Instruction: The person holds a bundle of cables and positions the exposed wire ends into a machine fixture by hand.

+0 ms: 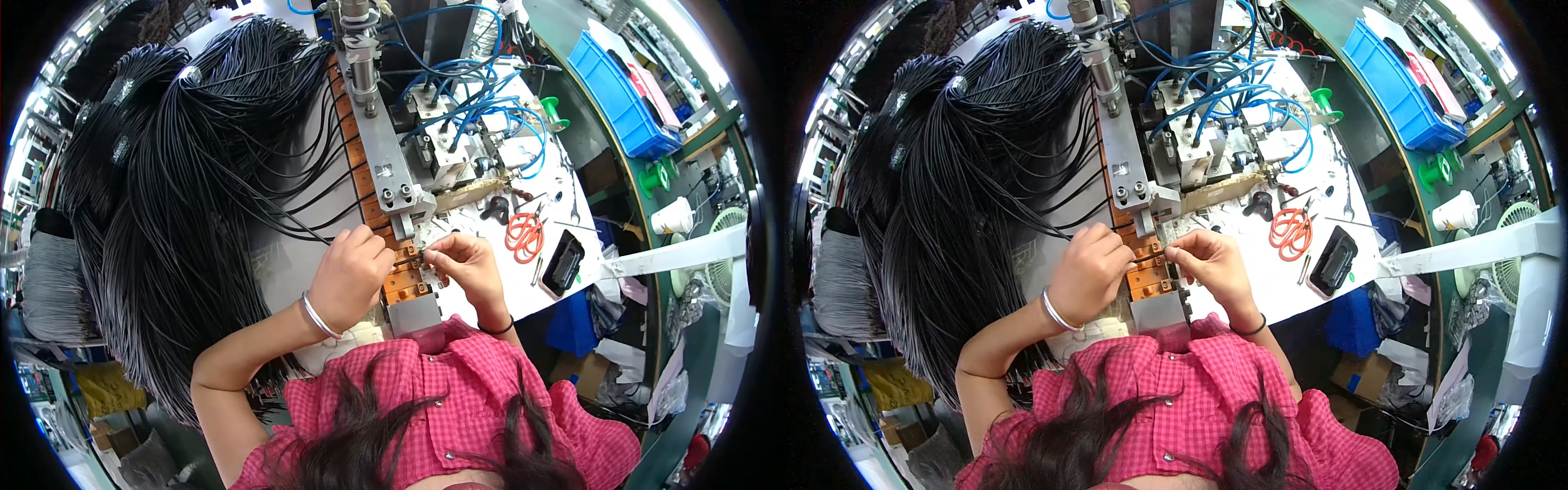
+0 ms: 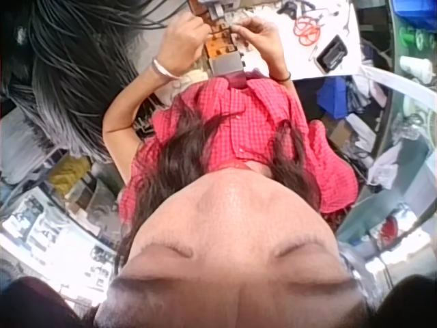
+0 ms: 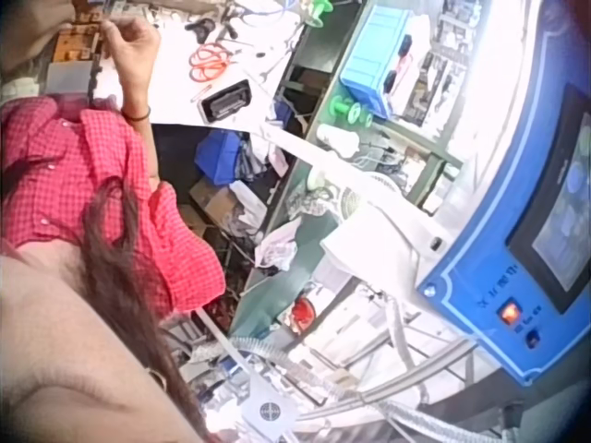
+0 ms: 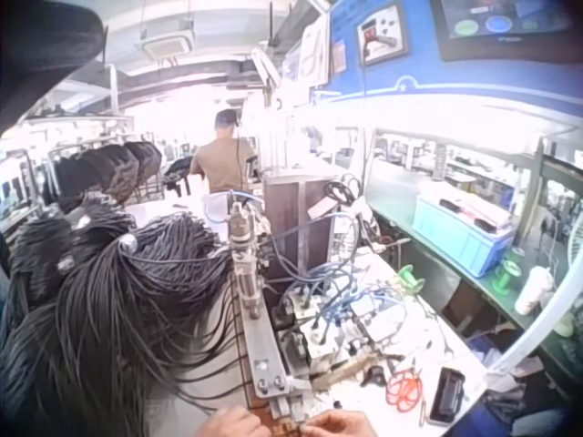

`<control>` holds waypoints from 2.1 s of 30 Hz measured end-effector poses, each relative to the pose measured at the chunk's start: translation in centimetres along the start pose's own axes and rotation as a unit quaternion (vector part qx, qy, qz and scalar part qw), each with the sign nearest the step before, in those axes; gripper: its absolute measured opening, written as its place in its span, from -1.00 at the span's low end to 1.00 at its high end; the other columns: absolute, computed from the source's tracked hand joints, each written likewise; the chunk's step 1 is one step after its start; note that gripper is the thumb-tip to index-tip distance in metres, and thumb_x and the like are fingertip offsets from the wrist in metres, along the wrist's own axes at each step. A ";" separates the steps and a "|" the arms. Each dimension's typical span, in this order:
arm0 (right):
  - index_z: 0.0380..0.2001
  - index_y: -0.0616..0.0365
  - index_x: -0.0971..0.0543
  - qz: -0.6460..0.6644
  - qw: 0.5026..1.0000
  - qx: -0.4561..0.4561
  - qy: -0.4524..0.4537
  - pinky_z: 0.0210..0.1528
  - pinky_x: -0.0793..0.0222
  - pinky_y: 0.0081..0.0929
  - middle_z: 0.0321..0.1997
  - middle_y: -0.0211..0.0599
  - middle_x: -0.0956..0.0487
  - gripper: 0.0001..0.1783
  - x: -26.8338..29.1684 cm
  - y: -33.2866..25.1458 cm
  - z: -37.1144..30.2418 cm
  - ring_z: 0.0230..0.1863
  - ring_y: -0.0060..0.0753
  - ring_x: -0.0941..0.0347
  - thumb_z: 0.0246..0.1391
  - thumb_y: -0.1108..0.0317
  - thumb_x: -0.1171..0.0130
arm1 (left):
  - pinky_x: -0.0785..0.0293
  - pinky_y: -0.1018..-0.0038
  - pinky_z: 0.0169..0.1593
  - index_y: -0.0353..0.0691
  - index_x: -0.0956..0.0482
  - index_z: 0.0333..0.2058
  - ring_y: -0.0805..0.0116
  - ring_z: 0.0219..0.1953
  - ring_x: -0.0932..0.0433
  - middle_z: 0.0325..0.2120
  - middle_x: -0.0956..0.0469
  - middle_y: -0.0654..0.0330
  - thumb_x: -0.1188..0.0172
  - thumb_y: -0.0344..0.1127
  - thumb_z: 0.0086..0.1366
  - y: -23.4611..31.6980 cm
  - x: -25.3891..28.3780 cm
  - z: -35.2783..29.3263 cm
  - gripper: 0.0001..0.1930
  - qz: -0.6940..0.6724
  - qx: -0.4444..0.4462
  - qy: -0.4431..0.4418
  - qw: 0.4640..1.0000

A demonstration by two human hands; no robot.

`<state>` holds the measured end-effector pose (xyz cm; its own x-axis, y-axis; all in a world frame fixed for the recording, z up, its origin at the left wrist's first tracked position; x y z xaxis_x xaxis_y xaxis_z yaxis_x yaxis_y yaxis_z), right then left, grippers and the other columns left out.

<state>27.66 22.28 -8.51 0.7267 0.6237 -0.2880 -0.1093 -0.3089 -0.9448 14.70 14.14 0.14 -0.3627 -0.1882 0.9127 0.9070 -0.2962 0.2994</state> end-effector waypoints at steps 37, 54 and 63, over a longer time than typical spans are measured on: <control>-0.37 0.15 -0.45 -0.042 0.998 -0.019 0.031 -0.70 -0.04 -0.81 -0.63 -0.55 -0.37 -0.89 1.2 1.3 -2.0 -0.68 -0.82 -0.17 0.11 0.35 -0.07 | -0.19 0.34 0.06 -0.12 -0.50 -0.46 0.28 -0.06 -0.34 -0.28 -0.44 0.20 -0.04 -0.22 -0.01 -15.1 7.0 -6.2 -0.83 0.485 -0.128 -0.233 0.833; -0.41 0.18 -0.46 -0.049 0.997 -0.022 0.050 -0.70 -0.06 -0.81 -0.64 -0.54 -0.38 -0.87 2.7 2.5 -3.1 -0.68 -0.81 -0.18 0.11 0.35 -0.08 | -0.38 0.32 -0.13 -0.02 -0.50 -0.30 0.20 -0.19 -0.49 -0.36 -0.54 0.12 -0.24 -0.24 -0.13 -1.2 1.9 -12.9 -0.68 0.223 -0.276 -0.416 0.838; -0.41 0.18 -0.47 -0.053 0.998 -0.009 0.033 -0.70 -0.06 -0.81 -0.64 -0.54 -0.38 -0.87 2.2 2.5 -2.7 -0.68 -0.81 -0.19 0.11 0.35 -0.09 | -0.36 0.44 -0.08 -0.11 -0.62 -0.45 0.27 -0.24 -0.48 -0.46 -0.54 0.23 -0.18 -0.35 -0.14 -8.9 7.2 -8.4 -0.82 0.177 -0.169 -0.085 0.966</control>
<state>30.79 20.98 -11.07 0.7774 0.6045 -0.1742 -0.0174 -0.2561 -0.9665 2.21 7.56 1.66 0.0227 -0.1862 0.9822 0.8354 -0.5362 -0.1209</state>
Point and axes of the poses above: each hand's wrist, its own z-axis towards the middle knuckle, its own x-axis out of the back of the hand, y = z × x, the point moved 6 cm from there along z, towards the middle knuckle
